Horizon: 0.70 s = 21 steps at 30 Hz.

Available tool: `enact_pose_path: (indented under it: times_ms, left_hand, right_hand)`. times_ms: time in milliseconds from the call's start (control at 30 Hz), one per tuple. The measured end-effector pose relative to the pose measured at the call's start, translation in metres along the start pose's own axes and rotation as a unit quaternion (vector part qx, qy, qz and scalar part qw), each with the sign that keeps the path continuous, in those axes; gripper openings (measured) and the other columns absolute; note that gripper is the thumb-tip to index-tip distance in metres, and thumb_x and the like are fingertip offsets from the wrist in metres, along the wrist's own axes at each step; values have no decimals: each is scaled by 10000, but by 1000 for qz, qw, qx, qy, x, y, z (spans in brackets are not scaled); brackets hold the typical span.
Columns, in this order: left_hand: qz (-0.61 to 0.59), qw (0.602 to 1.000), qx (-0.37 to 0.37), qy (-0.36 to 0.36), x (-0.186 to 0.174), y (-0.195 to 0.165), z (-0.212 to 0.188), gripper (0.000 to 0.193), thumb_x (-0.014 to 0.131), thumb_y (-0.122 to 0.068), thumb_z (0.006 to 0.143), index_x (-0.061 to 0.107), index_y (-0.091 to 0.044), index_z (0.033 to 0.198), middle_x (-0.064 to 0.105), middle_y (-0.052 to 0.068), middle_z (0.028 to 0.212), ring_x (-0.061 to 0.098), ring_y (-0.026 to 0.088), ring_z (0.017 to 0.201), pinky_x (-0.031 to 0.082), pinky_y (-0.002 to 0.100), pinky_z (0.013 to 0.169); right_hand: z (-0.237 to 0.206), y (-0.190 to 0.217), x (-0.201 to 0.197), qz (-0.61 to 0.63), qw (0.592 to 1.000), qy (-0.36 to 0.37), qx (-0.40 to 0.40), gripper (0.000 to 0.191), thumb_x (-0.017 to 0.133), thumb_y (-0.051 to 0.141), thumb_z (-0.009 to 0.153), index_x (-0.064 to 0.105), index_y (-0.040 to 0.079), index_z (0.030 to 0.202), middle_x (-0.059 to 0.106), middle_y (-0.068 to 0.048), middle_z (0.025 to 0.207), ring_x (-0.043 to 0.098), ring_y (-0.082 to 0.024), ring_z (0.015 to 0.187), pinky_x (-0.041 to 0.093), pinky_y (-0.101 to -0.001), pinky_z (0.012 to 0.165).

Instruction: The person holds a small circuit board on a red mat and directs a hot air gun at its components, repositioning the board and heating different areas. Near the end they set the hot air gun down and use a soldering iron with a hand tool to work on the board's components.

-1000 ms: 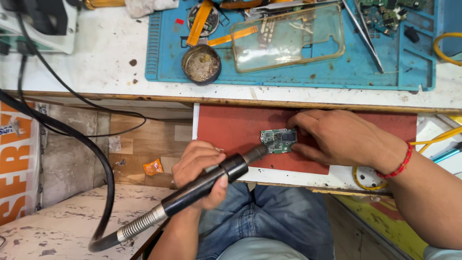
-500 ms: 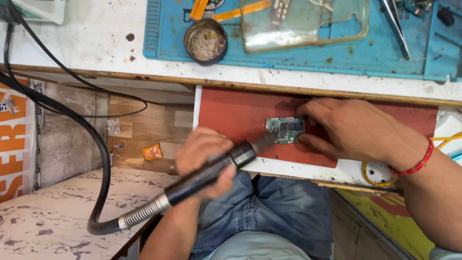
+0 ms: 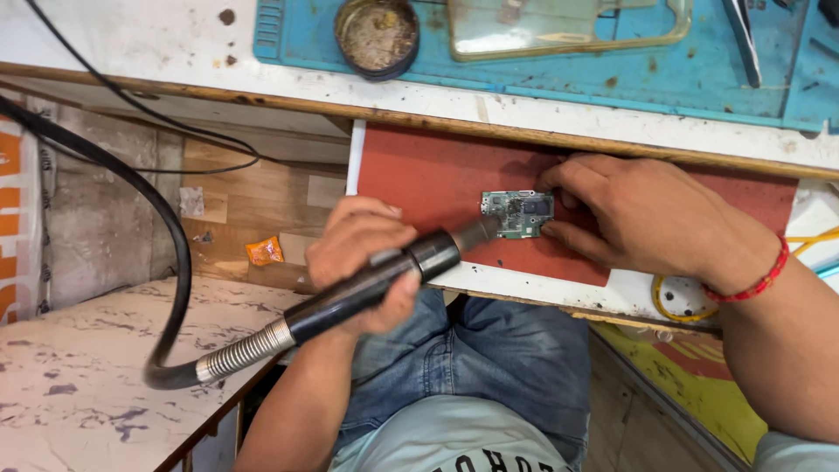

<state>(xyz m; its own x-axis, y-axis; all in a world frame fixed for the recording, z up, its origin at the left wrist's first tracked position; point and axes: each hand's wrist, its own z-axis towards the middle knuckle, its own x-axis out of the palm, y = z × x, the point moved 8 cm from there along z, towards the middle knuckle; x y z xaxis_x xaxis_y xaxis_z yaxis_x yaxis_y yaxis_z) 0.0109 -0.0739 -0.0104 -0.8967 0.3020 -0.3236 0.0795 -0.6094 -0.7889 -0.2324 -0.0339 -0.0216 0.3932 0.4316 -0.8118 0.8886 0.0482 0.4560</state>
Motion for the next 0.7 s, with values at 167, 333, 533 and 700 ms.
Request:
enact_pose_path:
  times_ms: [167, 333, 533, 700]
  left_hand:
    - [-22, 1000, 9, -4, 1, 0, 0, 320, 728, -304, 856, 690, -7, 967, 720, 133, 917, 700, 310, 934, 593, 395, 878]
    - [15, 999, -29, -43, -4, 6, -4, 334, 748, -297, 937, 698, 15, 1046, 720, 144, 940, 707, 302, 969, 586, 391, 939]
    - [-20, 999, 7, -35, 3, 5, -3, 334, 728, -314, 865, 692, 1, 967, 725, 133, 926, 718, 296, 954, 599, 383, 890]
    - [-30, 999, 12, 19, 11, -1, -3, 332, 738, -313, 835, 706, -11, 968, 718, 129, 913, 707, 290, 955, 600, 388, 900]
  right_hand:
    - [-4, 8, -7, 3, 999, -34, -38, 468, 774, 325, 810, 644, 93, 1195, 710, -141, 924, 674, -378, 716, 538, -469, 616]
    - [-6, 7, -4, -9, 999, -30, -30, 459, 772, 355, 820, 643, 89, 1172, 706, -144, 910, 677, -376, 718, 539, -471, 621]
    - [-9, 5, -3, -13, 999, -34, -26, 473, 773, 357, 827, 642, 101, 1203, 708, -145, 911, 673, -383, 697, 534, -482, 613]
    - [-11, 8, -8, -2, 996, -61, -63, 442, 740, 309, 801, 638, 63, 1154, 713, -151, 932, 669, -386, 698, 524, -486, 593]
